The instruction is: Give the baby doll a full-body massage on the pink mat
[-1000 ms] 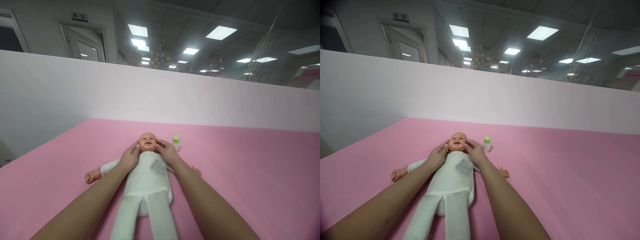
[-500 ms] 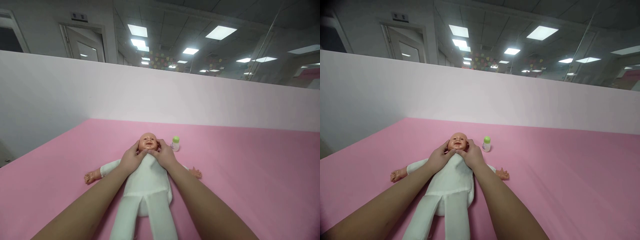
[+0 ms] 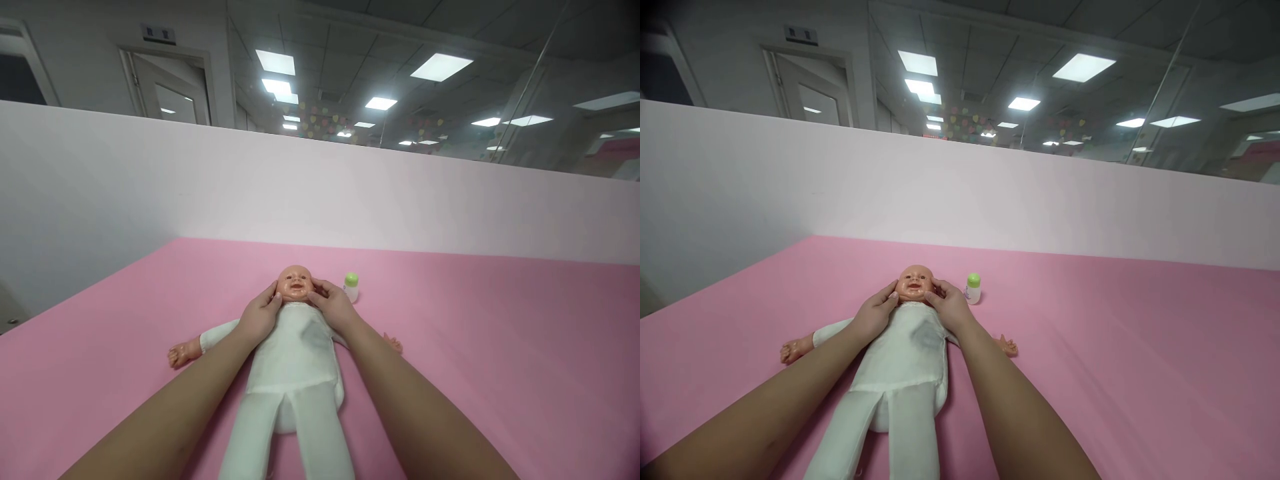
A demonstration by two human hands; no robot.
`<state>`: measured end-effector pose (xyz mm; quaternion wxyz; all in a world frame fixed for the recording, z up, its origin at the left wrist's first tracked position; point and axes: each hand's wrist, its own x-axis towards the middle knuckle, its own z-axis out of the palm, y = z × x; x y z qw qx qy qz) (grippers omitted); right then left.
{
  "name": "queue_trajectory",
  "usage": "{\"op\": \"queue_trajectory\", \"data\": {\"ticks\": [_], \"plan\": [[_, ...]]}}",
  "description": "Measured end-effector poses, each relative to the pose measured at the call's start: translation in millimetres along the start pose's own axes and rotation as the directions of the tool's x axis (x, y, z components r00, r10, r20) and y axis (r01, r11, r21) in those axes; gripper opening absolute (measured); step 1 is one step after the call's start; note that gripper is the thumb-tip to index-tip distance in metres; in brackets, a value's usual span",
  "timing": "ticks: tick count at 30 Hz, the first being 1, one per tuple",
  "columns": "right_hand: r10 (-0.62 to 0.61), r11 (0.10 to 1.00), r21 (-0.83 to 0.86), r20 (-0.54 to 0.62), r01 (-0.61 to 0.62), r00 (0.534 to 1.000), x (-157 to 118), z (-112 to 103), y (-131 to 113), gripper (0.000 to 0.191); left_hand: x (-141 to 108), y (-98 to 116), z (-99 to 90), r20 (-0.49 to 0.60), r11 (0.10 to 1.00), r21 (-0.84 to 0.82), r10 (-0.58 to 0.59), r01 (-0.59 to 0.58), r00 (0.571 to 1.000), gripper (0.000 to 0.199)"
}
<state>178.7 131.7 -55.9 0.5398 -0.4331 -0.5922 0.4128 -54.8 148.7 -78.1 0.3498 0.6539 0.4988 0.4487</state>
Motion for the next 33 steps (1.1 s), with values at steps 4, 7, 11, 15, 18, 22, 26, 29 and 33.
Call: {"op": "queue_trajectory", "data": {"ticks": [4,7,11,15,18,22,26,29,33], "plan": [[0.002,0.998,-0.069,-0.032,-0.005,0.999,-0.2,0.8,-0.4,0.044,-4.1,6.9,-0.6,0.007,0.999,-0.045,0.002,-0.002,1.000,0.073],[-0.026,0.986,-0.164,-0.037,0.020,0.999,-6.0,4.7,-6.2,0.053,-10.5,19.4,-0.8,0.030,1.000,0.031,0.003,-0.004,1.000,0.079],[-0.043,0.939,-0.343,-0.055,0.021,0.998,-13.6,10.4,-15.3,0.062,-14.8,31.3,0.3,0.040,0.996,0.091,0.007,-0.011,0.999,0.076],[-0.044,0.934,-0.356,-0.058,0.020,0.997,-13.6,11.2,-15.2,0.057,-13.5,30.5,1.3,0.023,0.994,0.108,0.007,-0.009,1.000,0.073],[-0.039,0.959,-0.284,-0.054,0.022,0.998,-10.2,8.9,-10.5,0.054,-11.4,24.8,1.4,0.032,0.995,0.099,0.015,-0.018,0.999,0.072],[0.013,0.996,-0.083,-0.005,-0.014,1.000,-5.0,4.5,-6.7,0.052,-7.4,15.1,1.0,-0.011,0.994,0.108,-0.003,0.004,1.000,0.076],[0.045,0.995,0.083,0.045,-0.049,0.998,-1.6,0.8,-6.3,0.049,-3.0,7.9,0.2,-0.007,0.996,0.091,-0.012,0.013,1.000,0.074],[0.072,0.994,0.077,0.039,-0.074,0.997,-0.7,-0.9,-6.9,0.046,-1.1,5.3,-0.5,-0.001,0.997,0.070,0.007,-0.007,1.000,0.068],[0.065,0.996,-0.054,0.000,-0.065,0.998,-2.7,0.2,-9.0,0.042,-1.4,6.1,-1.2,-0.008,0.997,0.080,0.021,-0.020,1.000,0.067]]}}
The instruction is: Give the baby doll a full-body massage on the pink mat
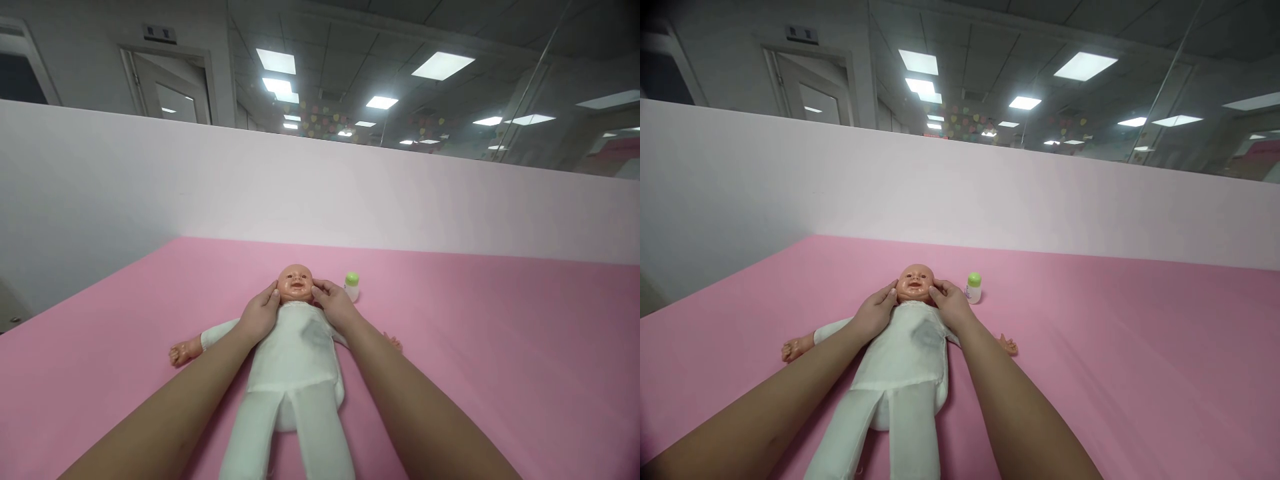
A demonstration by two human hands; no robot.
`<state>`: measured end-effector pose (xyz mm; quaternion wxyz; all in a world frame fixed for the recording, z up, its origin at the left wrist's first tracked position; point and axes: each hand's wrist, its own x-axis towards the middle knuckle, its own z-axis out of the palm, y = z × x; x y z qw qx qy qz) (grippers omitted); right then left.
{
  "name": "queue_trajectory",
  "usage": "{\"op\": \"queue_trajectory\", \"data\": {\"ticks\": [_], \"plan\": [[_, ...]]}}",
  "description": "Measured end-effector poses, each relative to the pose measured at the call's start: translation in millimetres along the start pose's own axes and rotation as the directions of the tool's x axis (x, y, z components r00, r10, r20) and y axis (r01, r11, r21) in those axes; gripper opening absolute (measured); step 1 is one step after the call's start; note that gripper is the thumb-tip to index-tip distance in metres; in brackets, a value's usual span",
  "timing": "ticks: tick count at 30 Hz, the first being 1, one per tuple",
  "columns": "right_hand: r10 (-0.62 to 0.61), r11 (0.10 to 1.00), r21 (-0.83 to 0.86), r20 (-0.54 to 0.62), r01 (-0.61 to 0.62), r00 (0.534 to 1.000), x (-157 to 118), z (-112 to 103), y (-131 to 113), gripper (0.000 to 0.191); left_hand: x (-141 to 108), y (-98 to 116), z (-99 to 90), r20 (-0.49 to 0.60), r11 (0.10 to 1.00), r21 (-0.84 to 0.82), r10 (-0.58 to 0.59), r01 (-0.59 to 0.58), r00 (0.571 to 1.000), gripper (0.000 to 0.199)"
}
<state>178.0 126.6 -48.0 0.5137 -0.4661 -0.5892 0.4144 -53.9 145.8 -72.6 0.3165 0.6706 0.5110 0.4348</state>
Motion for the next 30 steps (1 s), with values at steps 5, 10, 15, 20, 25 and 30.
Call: {"op": "queue_trajectory", "data": {"ticks": [5,10,15,20,25,30], "plan": [[-0.082,0.978,-0.196,-0.032,0.075,0.996,-7.3,6.9,-1.4,0.059,-6.6,14.0,-1.4,0.031,0.998,0.052,-0.022,0.020,0.999,0.072],[-0.101,0.951,-0.298,-0.057,0.080,0.993,-9.8,10.3,-1.2,0.063,-14.1,29.6,-2.1,0.068,0.998,0.060,0.026,-0.030,0.997,0.064],[-0.095,0.965,-0.250,-0.058,0.077,0.994,-6.9,9.4,1.1,0.056,-13.7,26.0,-1.9,0.059,0.999,0.046,0.010,-0.013,0.998,0.063],[-0.063,0.992,-0.110,-0.027,0.060,0.998,-2.9,5.3,1.3,0.048,-7.1,12.2,-0.2,0.013,0.997,0.069,-0.031,0.030,0.999,0.072],[-0.043,0.994,-0.099,-0.035,0.039,0.998,-0.7,2.4,0.7,0.038,-2.5,4.0,1.7,-0.003,1.000,0.013,-0.026,0.026,1.000,0.067],[-0.090,0.962,-0.265,-0.072,0.067,0.993,-8.3,7.7,-3.6,0.055,-9.0,16.0,-0.8,0.025,0.999,0.032,-0.025,0.024,0.999,0.074]]}}
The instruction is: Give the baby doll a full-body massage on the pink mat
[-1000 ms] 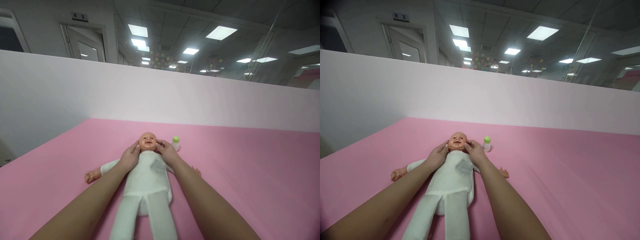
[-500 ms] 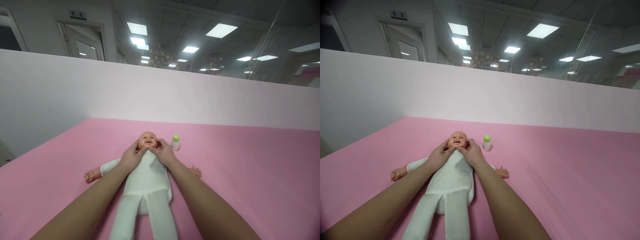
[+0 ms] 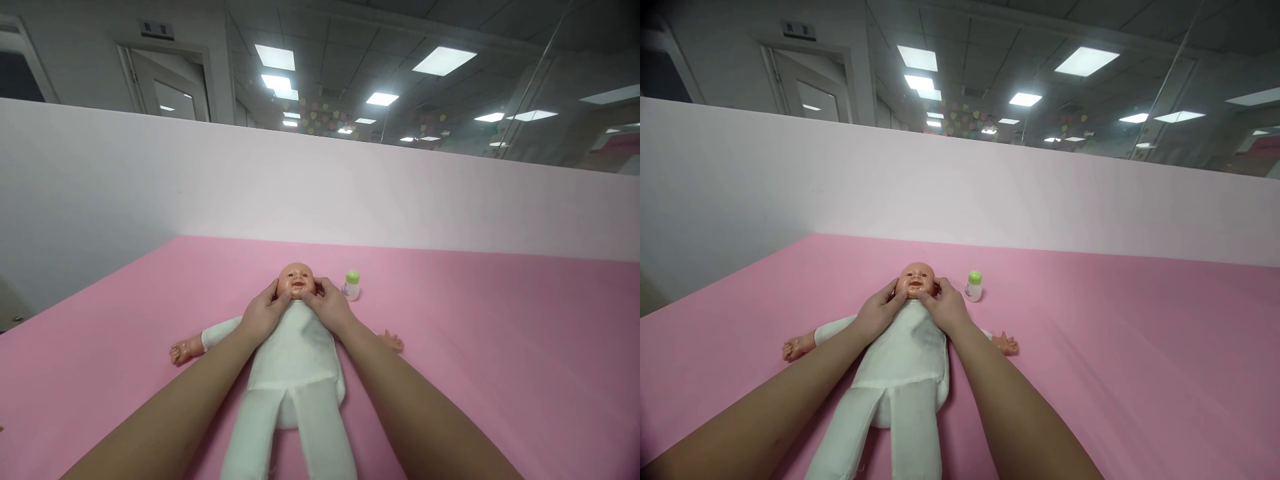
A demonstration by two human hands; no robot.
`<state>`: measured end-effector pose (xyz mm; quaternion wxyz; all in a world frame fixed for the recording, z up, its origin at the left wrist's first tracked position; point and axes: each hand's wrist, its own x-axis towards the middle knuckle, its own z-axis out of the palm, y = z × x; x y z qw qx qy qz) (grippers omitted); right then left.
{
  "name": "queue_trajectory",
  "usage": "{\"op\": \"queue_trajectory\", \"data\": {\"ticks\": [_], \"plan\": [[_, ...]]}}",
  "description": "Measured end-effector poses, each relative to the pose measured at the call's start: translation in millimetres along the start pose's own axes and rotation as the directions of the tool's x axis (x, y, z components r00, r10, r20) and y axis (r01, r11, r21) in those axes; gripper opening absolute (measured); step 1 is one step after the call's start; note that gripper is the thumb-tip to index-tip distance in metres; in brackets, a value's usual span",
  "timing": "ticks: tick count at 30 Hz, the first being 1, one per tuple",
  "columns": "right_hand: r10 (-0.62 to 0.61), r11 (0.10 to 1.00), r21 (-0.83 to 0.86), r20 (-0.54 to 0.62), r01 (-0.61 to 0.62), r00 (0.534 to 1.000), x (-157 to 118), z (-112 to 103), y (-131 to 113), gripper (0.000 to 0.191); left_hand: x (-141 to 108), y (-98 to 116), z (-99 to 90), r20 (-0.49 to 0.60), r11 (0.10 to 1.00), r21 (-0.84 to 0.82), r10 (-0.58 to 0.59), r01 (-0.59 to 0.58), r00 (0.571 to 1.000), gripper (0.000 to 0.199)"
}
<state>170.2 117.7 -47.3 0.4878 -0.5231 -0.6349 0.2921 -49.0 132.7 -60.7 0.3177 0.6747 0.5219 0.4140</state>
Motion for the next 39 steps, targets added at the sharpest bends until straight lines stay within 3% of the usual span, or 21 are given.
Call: {"op": "queue_trajectory", "data": {"ticks": [6,18,28,34,37,39], "plan": [[-0.005,0.996,-0.086,-0.008,0.005,1.000,-3.0,2.9,-2.6,0.062,-5.4,10.6,-0.8,0.008,0.998,0.053,0.026,-0.026,1.000,0.067],[-0.007,0.988,0.154,0.092,-0.007,0.996,9.5,-7.2,12.5,0.041,4.4,-10.5,4.8,-0.048,0.994,0.112,0.017,-0.012,0.999,0.070],[-0.026,0.999,-0.025,0.029,0.026,0.999,7.6,-14.5,8.6,0.038,3.5,-11.5,3.4,-0.050,0.998,0.058,0.011,-0.008,0.999,0.069],[-0.169,0.924,-0.372,-0.196,0.087,0.966,9.9,-53.0,7.6,0.036,-8.3,16.9,-7.8,-0.108,0.994,0.101,0.056,-0.045,0.993,0.075],[-0.194,0.893,-0.445,-0.237,0.072,0.952,12.5,-70.5,15.1,0.043,-14.6,46.4,-5.4,-0.136,0.964,0.185,0.216,-0.190,0.967,0.068],[-0.211,0.883,-0.464,-0.250,0.075,0.945,14.6,-75.9,20.1,0.047,-16.9,70.5,2.8,-0.085,0.915,0.240,0.353,-0.324,0.932,0.062]]}}
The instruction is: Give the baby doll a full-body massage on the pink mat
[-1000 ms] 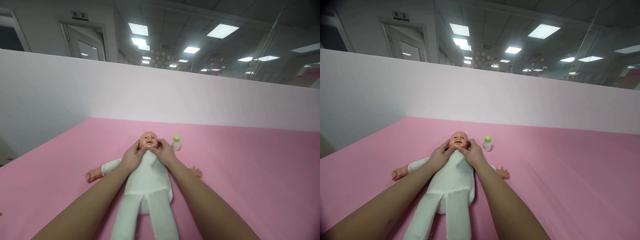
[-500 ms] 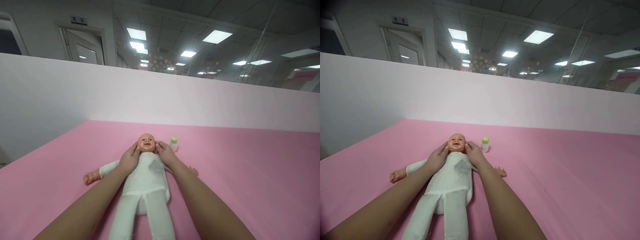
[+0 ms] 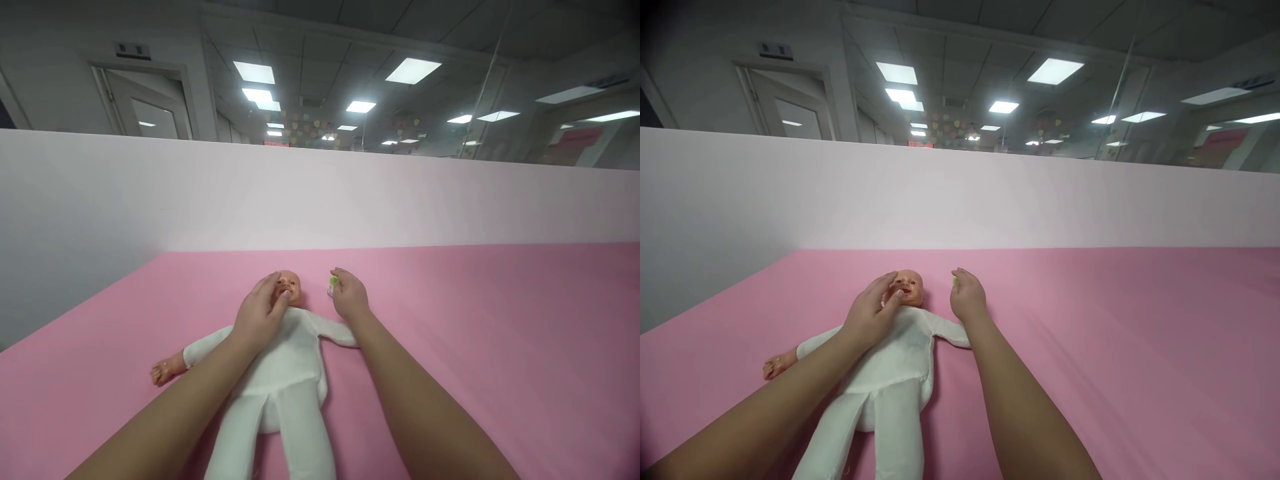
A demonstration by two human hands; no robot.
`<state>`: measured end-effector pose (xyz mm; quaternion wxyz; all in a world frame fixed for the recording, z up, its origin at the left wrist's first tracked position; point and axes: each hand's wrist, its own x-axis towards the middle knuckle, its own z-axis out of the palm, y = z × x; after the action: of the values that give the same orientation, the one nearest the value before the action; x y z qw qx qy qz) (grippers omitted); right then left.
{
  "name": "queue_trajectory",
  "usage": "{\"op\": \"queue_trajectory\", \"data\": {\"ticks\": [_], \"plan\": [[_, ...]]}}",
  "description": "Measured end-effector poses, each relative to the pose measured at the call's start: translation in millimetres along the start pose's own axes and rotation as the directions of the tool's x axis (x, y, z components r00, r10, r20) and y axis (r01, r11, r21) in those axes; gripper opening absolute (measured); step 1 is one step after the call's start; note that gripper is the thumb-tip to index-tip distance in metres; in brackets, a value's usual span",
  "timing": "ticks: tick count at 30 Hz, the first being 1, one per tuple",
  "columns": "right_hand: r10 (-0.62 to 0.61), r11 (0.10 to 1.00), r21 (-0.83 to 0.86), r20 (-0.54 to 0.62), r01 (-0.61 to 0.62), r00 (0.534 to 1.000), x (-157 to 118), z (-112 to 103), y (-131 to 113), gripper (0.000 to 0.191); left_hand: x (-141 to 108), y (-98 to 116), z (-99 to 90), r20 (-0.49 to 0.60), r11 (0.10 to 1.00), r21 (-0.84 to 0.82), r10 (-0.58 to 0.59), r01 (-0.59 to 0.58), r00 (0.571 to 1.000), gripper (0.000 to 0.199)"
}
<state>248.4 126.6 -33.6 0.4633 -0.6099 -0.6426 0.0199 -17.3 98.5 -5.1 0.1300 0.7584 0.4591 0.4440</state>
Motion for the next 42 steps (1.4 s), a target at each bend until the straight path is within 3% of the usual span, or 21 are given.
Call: {"op": "queue_trajectory", "data": {"ticks": [3,4,6,7,8,9,11,13,16,19,22,29,32,35,37,38,41,42], "plan": [[-0.032,0.999,-0.023,-0.026,0.031,0.999,2.5,2.8,5.0,0.050,13.7,35.1,17.3,0.133,0.994,-0.042,0.102,-0.097,0.986,0.059],[-0.035,0.999,-0.038,-0.020,0.035,0.999,3.1,4.2,5.8,0.051,19.7,44.1,26.8,0.165,0.995,-0.089,0.064,-0.050,0.984,0.059],[-0.021,0.997,-0.069,0.025,0.023,0.999,4.0,6.8,7.4,0.056,33.3,56.2,50.4,0.232,0.951,-0.265,-0.098,0.160,0.968,0.057],[-0.003,0.997,-0.078,0.061,0.007,0.998,4.1,7.8,8.4,0.059,40.5,59.5,63.7,0.289,0.871,-0.375,-0.216,0.318,0.933,0.054],[0.020,0.997,-0.078,0.098,-0.012,0.995,4.1,8.6,9.5,0.062,47.5,61.1,77.1,0.363,0.737,-0.463,-0.349,0.493,0.864,0.049],[0.040,0.997,-0.068,0.130,-0.032,0.991,3.9,9.2,10.6,0.064,54.2,61.4,90.1,0.412,0.664,-0.478,-0.409,0.575,0.814,0.050],[0.072,0.997,-0.024,0.162,-0.069,0.984,3.1,10.1,12.6,0.064,65.9,59.3,112.6,0.479,0.564,-0.478,-0.475,0.673,0.738,0.053],[0.096,0.995,0.016,0.157,-0.100,0.983,2.1,10.9,13.5,0.060,74.5,55.2,127.8,0.509,0.499,-0.473,-0.517,0.726,0.688,0.050],[0.092,0.996,-0.011,0.142,-0.091,0.986,1.2,11.9,12.3,0.058,81.2,49.6,135.1,0.539,0.413,-0.487,-0.552,0.770,0.637,0.044],[0.080,0.995,-0.077,0.148,-0.069,0.986,0.9,11.5,9.7,0.062,80.5,49.7,127.8,0.562,0.349,-0.520,-0.548,0.780,0.620,0.041],[0.098,0.993,-0.079,0.150,-0.087,0.984,0.0,8.9,8.7,0.061,73.5,57.3,110.6,0.569,0.319,-0.566,-0.515,0.760,0.641,0.039],[0.069,0.992,-0.116,0.165,-0.050,0.984,2.2,0.7,10.3,0.062,31.1,69.0,40.2,0.525,0.276,-0.671,-0.479,0.688,0.704,0.046],[0.006,0.990,-0.143,0.149,0.015,0.989,-0.6,-5.1,-8.1,0.060,4.0,54.6,6.2,0.495,0.198,-0.730,-0.506,0.655,0.706,0.047],[-0.116,0.988,-0.085,0.156,0.130,0.981,-21.5,-12.3,-52.4,0.057,-22.0,39.3,-20.3,0.487,0.070,-0.789,-0.535,0.611,0.690,0.041],[-0.226,0.974,0.027,0.225,0.226,0.948,-47.8,-17.5,-91.5,0.057,-36.3,37.3,-31.6,0.495,-0.019,-0.809,-0.561,0.587,0.664,0.039],[-0.291,0.957,0.087,0.295,0.278,0.910,-62.9,-20.3,-111.1,0.061,-42.2,39.5,-35.2,0.502,-0.065,-0.818,-0.565,0.571,0.654,0.039],[-0.438,0.898,0.219,0.521,0.381,0.733,-103.4,-29.1,-158.7,0.083,-53.3,53.5,-40.1,0.554,-0.219,-0.816,-0.562,0.535,0.615,0.042],[-0.453,0.889,0.233,0.560,0.393,0.693,-112.3,-31.6,-168.3,0.093,-54.9,57.9,-40.4,0.573,-0.263,-0.808,-0.556,0.527,0.602,0.045]]}}
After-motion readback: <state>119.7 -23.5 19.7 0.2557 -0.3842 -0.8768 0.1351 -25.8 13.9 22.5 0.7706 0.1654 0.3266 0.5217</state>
